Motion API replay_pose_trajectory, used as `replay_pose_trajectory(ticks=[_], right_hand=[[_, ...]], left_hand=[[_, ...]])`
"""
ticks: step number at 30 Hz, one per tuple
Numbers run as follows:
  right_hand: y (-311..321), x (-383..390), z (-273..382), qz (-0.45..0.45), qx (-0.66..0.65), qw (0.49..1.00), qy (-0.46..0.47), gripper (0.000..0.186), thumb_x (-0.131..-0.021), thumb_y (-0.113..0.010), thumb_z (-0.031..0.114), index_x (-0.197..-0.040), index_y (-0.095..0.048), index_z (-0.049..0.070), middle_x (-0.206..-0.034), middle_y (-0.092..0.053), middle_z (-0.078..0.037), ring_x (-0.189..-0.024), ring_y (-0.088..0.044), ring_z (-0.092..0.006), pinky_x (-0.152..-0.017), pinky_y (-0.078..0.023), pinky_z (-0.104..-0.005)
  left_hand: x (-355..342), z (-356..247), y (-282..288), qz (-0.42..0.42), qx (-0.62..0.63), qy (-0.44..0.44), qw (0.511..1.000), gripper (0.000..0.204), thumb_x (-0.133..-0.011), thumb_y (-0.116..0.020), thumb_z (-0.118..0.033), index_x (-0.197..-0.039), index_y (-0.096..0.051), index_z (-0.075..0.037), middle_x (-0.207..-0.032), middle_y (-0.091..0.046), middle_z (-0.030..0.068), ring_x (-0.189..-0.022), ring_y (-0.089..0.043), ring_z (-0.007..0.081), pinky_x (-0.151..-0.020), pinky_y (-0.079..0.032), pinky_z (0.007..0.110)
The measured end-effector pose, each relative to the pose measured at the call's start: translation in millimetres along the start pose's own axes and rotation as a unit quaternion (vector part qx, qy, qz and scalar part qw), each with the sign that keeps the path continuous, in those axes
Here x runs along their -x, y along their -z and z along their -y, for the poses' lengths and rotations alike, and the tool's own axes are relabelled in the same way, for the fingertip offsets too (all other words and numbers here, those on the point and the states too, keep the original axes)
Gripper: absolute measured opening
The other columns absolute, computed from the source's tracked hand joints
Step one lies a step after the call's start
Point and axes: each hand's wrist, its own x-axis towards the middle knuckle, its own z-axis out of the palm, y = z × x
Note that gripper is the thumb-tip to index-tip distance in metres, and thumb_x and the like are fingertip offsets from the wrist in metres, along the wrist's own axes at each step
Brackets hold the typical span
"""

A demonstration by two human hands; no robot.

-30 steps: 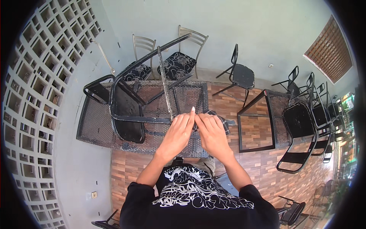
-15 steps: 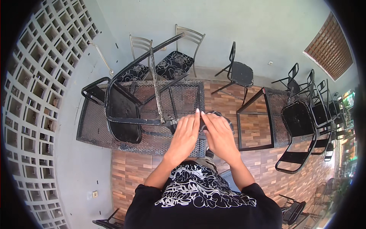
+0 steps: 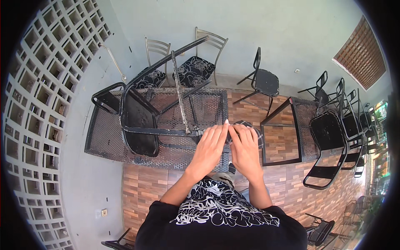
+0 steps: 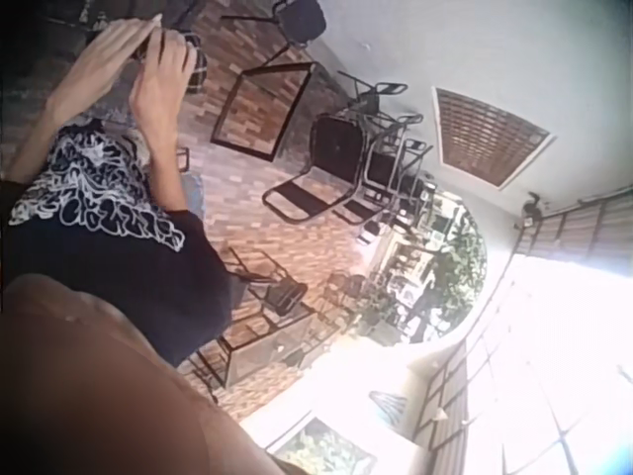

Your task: Repairing a metal chair by wrapping tape or protective material around its frame.

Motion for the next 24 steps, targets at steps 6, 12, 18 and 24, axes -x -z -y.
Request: replay_pose_trajectory(ticks=[6, 12, 18, 24], right_hand=[[-15, -8, 12, 0.001, -0.009, 1.000, 0.017, 0.052, -0.091, -0.066, 0.003, -0.143, -0.060, 0.000, -0.136, -0.063, -0.015, -0.131, -0.057, -0.0340, -0.119, -0.037, -0.0523], [-24, -11, 20, -0.001, -0.011, 1.000, 0.022, 0.052, -0.091, -0.066, 0.002, -0.142, -0.060, -0.001, -0.135, -0.063, -0.015, -0.131, -0.057, -0.0337, -0.118, -0.037, -0.0513], [-20, -11, 11, -0.017, -0.059, 0.997, 0.042, 0.055, -0.088, -0.068, 0.001, -0.143, -0.060, -0.002, -0.135, -0.063, -0.016, -0.129, -0.058, -0.0355, -0.114, -0.041, -0.0487], [-7, -8, 0, -0.006, -0.075, 0.996, 0.036, 0.054, -0.089, -0.068, 0.000, -0.142, -0.060, -0.002, -0.135, -0.063, -0.016, -0.129, -0.058, -0.0367, -0.113, -0.043, -0.0490]], left_hand=[[13, 18, 12, -0.002, 0.005, 0.018, 1.000, 0.073, -0.085, -0.060, 0.006, -0.156, -0.042, 0.013, -0.133, -0.060, 0.0256, -0.128, -0.058, 0.0393, -0.116, -0.045, 0.048], [20, 28, 16, 0.008, 0.027, 0.024, 0.999, 0.081, -0.083, -0.071, 0.008, -0.158, -0.041, 0.009, -0.137, -0.059, 0.0246, -0.129, -0.057, 0.0425, -0.114, -0.045, 0.051], [11, 21, 20, 0.014, 0.022, 0.036, 0.999, 0.072, -0.083, -0.063, 0.008, -0.153, -0.046, 0.013, -0.130, -0.061, 0.0239, -0.125, -0.059, 0.0386, -0.112, -0.046, 0.048], [3, 10, 13, 0.018, 0.011, 0.028, 0.999, 0.072, -0.083, -0.063, 0.008, -0.153, -0.045, 0.014, -0.125, -0.061, 0.0241, -0.120, -0.059, 0.0394, -0.111, -0.046, 0.048]])
